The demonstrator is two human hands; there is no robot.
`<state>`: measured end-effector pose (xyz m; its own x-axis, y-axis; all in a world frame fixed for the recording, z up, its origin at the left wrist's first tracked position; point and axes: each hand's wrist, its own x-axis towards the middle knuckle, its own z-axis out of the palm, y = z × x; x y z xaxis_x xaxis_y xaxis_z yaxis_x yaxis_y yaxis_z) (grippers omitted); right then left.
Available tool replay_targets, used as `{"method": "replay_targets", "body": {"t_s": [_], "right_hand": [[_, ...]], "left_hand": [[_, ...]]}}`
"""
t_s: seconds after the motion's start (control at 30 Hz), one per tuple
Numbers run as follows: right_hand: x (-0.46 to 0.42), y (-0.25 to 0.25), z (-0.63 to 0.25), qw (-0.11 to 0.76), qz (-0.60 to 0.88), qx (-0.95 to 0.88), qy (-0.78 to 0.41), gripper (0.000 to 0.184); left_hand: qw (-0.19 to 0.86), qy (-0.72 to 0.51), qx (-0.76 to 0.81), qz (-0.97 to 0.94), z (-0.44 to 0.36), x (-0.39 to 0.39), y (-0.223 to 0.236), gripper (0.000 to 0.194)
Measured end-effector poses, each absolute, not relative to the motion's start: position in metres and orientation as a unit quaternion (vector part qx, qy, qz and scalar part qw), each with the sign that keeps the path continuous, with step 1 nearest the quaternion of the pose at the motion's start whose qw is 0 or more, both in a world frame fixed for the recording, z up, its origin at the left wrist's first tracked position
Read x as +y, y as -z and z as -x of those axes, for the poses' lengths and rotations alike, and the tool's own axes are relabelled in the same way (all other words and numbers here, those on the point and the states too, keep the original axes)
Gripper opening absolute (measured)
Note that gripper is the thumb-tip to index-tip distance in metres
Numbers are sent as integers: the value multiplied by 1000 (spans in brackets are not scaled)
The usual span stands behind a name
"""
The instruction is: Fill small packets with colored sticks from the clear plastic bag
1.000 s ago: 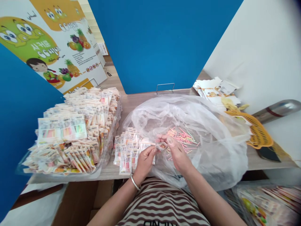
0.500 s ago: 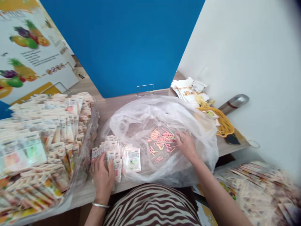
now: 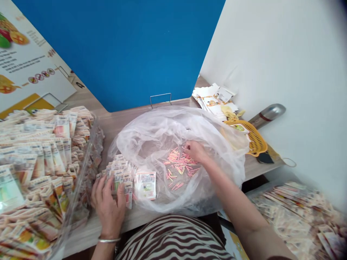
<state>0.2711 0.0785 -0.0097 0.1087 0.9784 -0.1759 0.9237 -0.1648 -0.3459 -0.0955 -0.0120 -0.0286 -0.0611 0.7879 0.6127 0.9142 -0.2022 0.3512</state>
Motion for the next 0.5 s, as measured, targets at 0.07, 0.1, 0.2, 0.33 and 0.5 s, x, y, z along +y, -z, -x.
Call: {"method": "replay_targets", "body": {"t_s": [0.07,0.1,0.2,0.33,0.5], "right_hand": [[75,5,-287,112,732,-638,-211,18],[71,2,-294,136,731,-633,-217,20],[56,-1,-307,147,749,-608,-217,23],[50,9,-301,77,774,-586,-226,10],[59,15,-308,102,762,-582,-265,9]], "left_hand": [[75,395,-599,692,89,-14,21,38],[66,404,-586,699,83,-14,16,37],[21,422,-552,719,60,-12,4,33],[-60,419,-508,750,24,-7,-3,32],[-137,340,-433,824,-18,10,-3,24]]}}
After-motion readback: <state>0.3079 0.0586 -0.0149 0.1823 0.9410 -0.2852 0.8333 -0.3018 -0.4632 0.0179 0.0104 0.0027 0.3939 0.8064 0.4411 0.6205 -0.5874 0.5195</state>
